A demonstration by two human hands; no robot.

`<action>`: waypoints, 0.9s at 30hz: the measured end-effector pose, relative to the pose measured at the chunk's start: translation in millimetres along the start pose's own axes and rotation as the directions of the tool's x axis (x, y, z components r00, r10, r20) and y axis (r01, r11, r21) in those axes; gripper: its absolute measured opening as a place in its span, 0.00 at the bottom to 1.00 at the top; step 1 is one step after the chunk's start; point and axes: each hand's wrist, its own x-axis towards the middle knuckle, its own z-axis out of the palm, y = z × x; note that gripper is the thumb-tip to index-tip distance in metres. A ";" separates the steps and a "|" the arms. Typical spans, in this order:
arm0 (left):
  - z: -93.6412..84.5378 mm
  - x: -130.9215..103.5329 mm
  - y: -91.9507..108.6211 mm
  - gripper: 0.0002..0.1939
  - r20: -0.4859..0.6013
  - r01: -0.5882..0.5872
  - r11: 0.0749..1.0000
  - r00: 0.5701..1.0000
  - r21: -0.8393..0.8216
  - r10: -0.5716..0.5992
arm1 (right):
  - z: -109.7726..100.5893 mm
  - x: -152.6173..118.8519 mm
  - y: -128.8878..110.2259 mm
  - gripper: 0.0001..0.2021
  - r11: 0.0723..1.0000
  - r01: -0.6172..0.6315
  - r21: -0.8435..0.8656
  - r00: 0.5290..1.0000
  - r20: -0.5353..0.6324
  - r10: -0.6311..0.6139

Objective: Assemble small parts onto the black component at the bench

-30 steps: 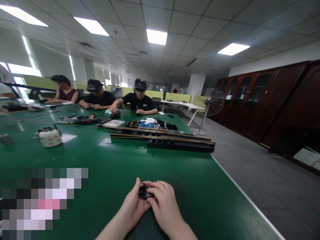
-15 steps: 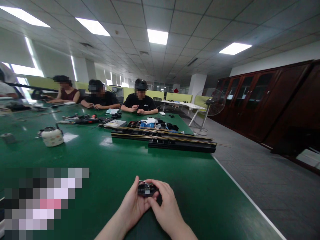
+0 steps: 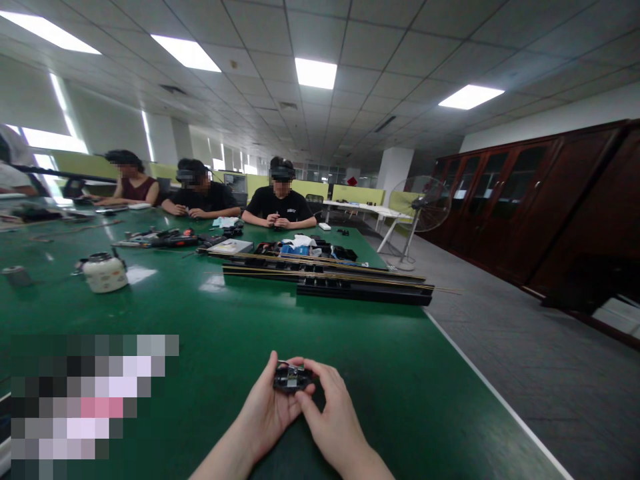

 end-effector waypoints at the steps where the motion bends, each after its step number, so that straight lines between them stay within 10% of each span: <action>1: -0.3 0.1 -0.2 0.15 0.003 0.000 1.000 1.000 0.000 0.000 | 0.5 0.0 1.0 0.20 1.000 -0.007 0.003 1.000 -0.001 0.007; 19: -1.7 -0.1 0.2 0.10 0.025 -0.069 0.997 0.997 0.018 0.069 | 6.5 -1.0 20.7 0.20 0.998 -0.055 0.022 0.992 -0.114 0.057; 27: -12.7 9.3 -0.3 0.12 -0.028 -0.286 0.888 0.948 0.361 0.317 | 4.8 -0.5 27.6 0.20 0.984 -0.163 -0.066 0.986 -0.057 0.160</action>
